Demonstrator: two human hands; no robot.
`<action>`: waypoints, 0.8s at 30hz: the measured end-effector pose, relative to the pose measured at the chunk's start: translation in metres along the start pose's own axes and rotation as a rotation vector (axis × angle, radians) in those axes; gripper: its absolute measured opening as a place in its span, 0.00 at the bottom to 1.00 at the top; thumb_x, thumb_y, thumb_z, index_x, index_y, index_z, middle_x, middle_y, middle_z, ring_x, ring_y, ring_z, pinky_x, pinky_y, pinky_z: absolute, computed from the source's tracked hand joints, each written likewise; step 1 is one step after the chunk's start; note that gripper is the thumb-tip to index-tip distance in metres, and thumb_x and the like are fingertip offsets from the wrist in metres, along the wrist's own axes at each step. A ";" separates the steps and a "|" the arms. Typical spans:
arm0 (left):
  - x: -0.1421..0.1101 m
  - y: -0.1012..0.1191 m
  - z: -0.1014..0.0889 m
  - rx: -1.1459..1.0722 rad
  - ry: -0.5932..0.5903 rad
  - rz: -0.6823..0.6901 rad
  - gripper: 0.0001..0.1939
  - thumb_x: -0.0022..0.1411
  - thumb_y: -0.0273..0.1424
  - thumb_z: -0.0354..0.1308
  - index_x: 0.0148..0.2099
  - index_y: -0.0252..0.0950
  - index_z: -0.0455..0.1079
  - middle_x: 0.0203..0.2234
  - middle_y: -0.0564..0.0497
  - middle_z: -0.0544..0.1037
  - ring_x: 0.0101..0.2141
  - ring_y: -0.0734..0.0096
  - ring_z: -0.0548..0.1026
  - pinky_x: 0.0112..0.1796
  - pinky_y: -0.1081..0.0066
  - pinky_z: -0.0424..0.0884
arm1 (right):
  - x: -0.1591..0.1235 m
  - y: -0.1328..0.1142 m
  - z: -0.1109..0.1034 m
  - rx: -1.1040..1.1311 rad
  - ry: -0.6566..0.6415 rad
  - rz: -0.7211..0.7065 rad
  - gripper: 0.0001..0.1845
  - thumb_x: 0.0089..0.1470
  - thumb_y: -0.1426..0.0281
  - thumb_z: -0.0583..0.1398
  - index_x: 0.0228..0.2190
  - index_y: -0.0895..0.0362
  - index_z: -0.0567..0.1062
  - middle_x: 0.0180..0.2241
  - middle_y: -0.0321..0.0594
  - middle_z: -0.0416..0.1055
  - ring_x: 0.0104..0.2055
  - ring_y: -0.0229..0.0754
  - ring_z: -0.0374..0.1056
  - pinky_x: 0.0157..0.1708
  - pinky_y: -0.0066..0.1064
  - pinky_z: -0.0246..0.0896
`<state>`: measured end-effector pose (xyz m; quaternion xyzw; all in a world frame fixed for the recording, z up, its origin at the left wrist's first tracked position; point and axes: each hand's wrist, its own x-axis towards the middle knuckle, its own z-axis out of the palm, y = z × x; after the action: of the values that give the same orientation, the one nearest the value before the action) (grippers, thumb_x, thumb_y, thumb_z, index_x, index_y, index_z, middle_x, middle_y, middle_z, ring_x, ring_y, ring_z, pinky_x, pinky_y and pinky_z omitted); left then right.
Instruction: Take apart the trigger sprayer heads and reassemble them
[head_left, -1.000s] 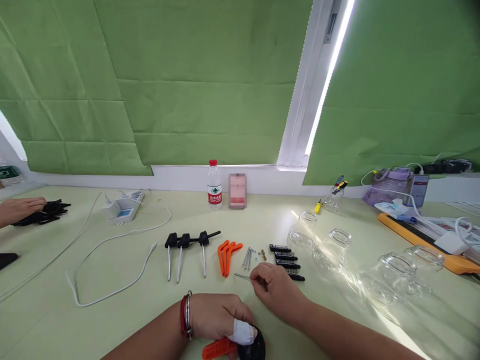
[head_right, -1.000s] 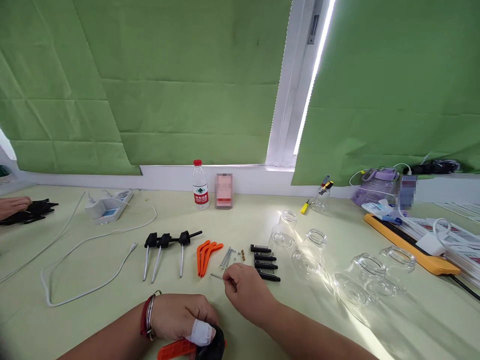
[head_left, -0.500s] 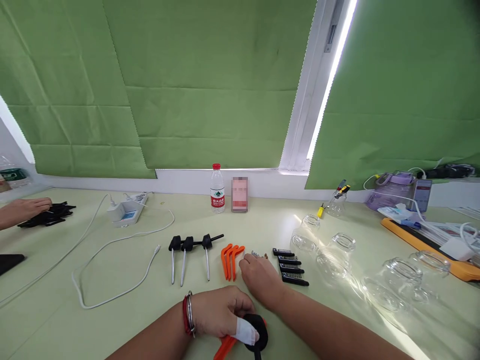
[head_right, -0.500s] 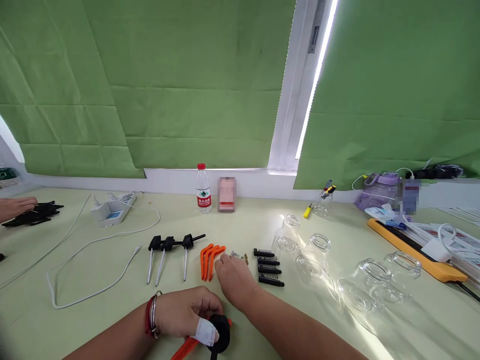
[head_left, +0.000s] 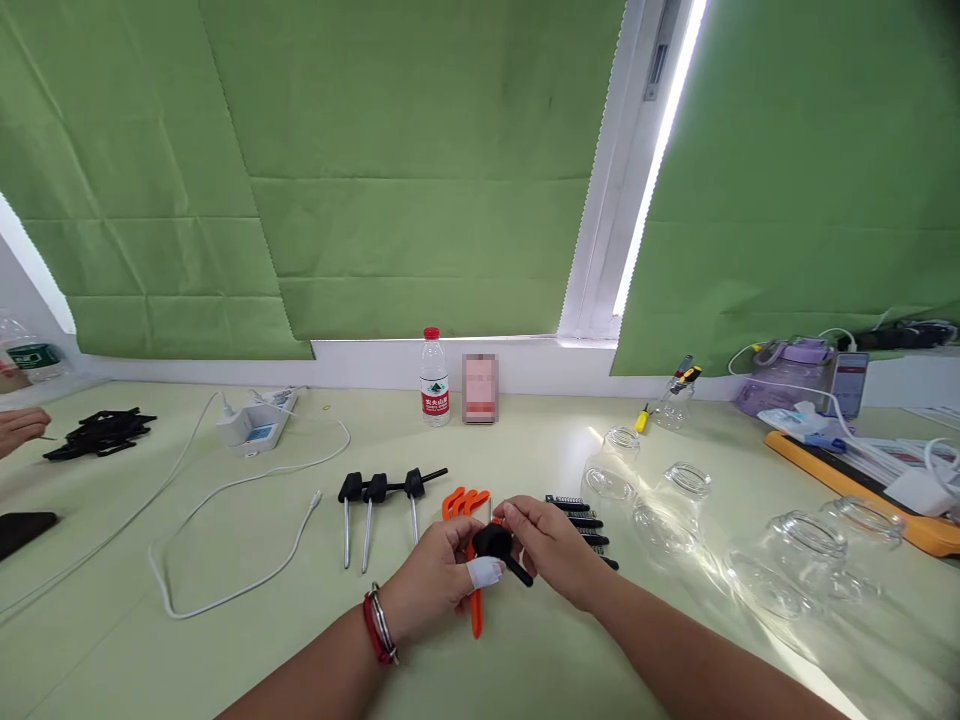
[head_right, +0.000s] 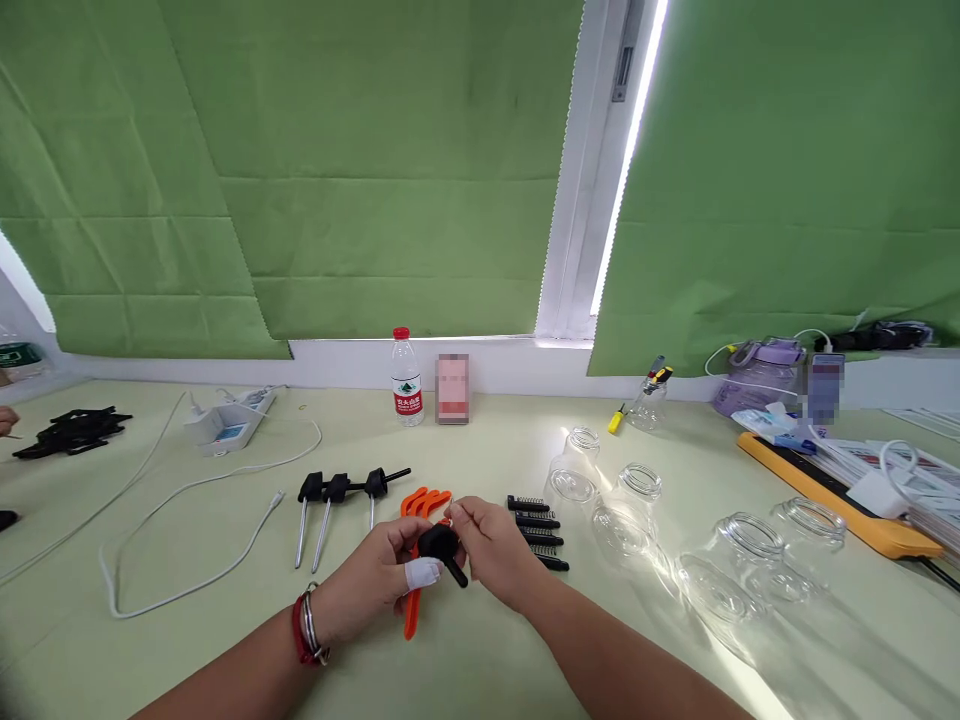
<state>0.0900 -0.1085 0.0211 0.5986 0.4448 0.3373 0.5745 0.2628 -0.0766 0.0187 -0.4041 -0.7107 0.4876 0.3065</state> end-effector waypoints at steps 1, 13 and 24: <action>0.000 0.000 0.001 0.005 0.011 0.012 0.16 0.52 0.36 0.61 0.42 0.34 0.68 0.25 0.54 0.69 0.19 0.80 0.62 0.19 0.76 0.62 | -0.005 -0.001 0.001 0.136 -0.074 0.060 0.19 0.59 0.56 0.47 0.36 0.57 0.68 0.24 0.35 0.66 0.23 0.36 0.64 0.19 0.26 0.56; 0.007 0.009 -0.021 0.281 0.429 0.102 0.20 0.59 0.40 0.51 0.49 0.34 0.68 0.21 0.55 0.68 0.19 0.76 0.64 0.22 0.74 0.65 | -0.010 -0.006 -0.030 0.535 0.190 0.138 0.16 0.48 0.66 0.61 0.39 0.59 0.67 0.24 0.33 0.68 0.18 0.28 0.56 0.16 0.22 0.48; 0.031 -0.012 -0.044 0.929 0.533 -0.069 0.10 0.59 0.31 0.48 0.29 0.35 0.68 0.26 0.47 0.74 0.30 0.63 0.71 0.30 0.69 0.63 | -0.012 -0.002 -0.033 0.517 0.150 0.186 0.17 0.47 0.66 0.62 0.39 0.60 0.69 0.22 0.33 0.67 0.18 0.28 0.56 0.16 0.21 0.47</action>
<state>0.0597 -0.0640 0.0105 0.6684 0.6972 0.2261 0.1268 0.2956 -0.0722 0.0311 -0.4111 -0.4977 0.6475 0.4051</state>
